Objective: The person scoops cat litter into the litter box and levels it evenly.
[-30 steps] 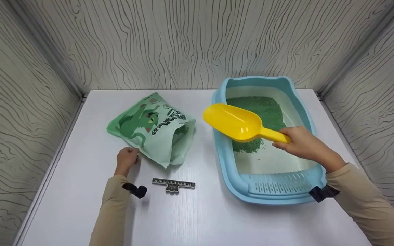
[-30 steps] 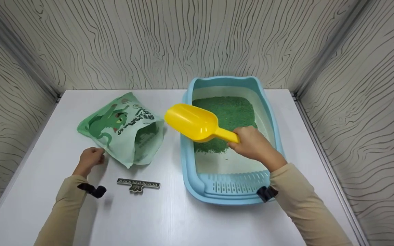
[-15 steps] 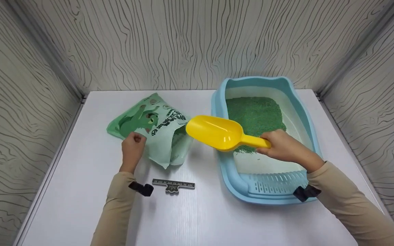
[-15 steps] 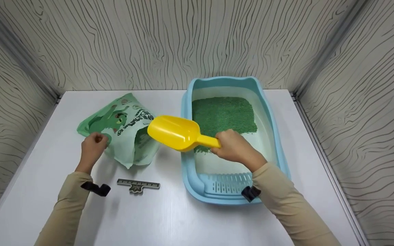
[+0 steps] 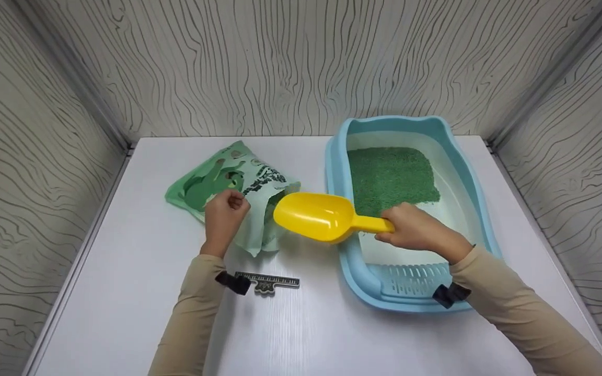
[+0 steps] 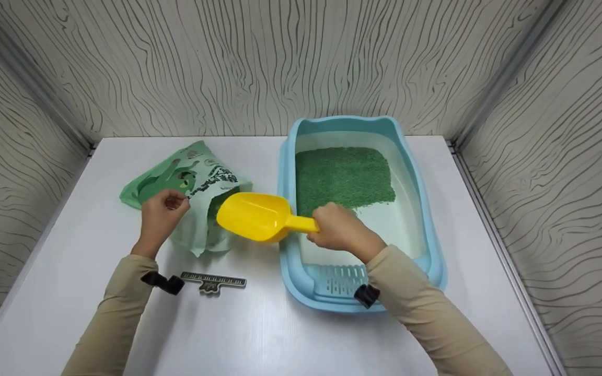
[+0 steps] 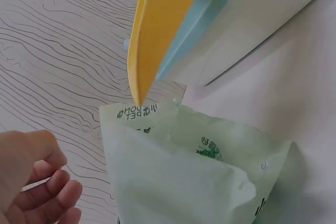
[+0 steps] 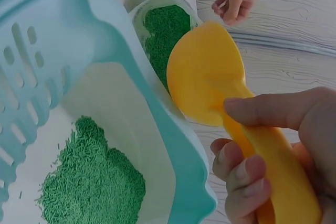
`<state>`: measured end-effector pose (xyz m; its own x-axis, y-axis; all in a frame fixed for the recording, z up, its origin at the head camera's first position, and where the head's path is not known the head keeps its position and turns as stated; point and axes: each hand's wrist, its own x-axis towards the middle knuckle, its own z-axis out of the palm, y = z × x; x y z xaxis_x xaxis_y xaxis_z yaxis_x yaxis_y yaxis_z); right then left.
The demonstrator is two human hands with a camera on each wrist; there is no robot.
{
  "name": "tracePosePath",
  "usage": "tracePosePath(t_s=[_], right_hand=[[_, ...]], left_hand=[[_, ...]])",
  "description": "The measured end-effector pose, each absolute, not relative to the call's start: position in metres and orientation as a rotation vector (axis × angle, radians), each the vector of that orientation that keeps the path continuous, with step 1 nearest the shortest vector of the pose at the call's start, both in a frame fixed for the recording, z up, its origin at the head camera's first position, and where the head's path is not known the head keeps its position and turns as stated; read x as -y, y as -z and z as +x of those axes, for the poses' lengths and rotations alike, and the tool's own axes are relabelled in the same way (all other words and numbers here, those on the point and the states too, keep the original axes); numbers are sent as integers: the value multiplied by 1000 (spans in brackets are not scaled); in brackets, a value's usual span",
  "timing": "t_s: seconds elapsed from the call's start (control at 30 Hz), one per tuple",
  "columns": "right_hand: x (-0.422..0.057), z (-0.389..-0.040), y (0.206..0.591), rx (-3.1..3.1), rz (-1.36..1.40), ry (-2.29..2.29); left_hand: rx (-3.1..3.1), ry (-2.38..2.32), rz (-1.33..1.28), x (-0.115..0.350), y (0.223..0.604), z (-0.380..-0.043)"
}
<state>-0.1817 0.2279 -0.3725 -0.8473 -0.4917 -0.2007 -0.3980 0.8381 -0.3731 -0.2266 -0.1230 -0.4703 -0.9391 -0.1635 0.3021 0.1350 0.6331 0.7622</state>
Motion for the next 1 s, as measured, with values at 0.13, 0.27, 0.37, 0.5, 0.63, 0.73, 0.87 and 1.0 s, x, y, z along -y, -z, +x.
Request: tracePosePath(t_s=[0.13,0.27,0.37,0.5,0.63,0.73,0.87,1.0], right_hand=[[-217,-182,377,-2725,-646,458],[-204,-182,380,-2730,-590,455],[-195,-182,382,-2746,-537,458],[-186,-182,385,-2759,-484,478],[-181,-183,391,-2751,-462,517],[-178,-183,395,-2733,-451,534],[-172,-183,401,-2684,-429,508],[-166,-183,405,-2647,-442,471]], left_hand=[[2564,1119,-18,111,468,-226],[2608,997,-69,99,468,-226],[2602,894,-108,91,470,-228],[2591,786,-156,84,473,-231],[2586,710,-177,81,475,-233],[2565,665,-194,80,475,-235],[2532,662,-207,81,473,-238],[2492,673,-219,83,473,-239]])
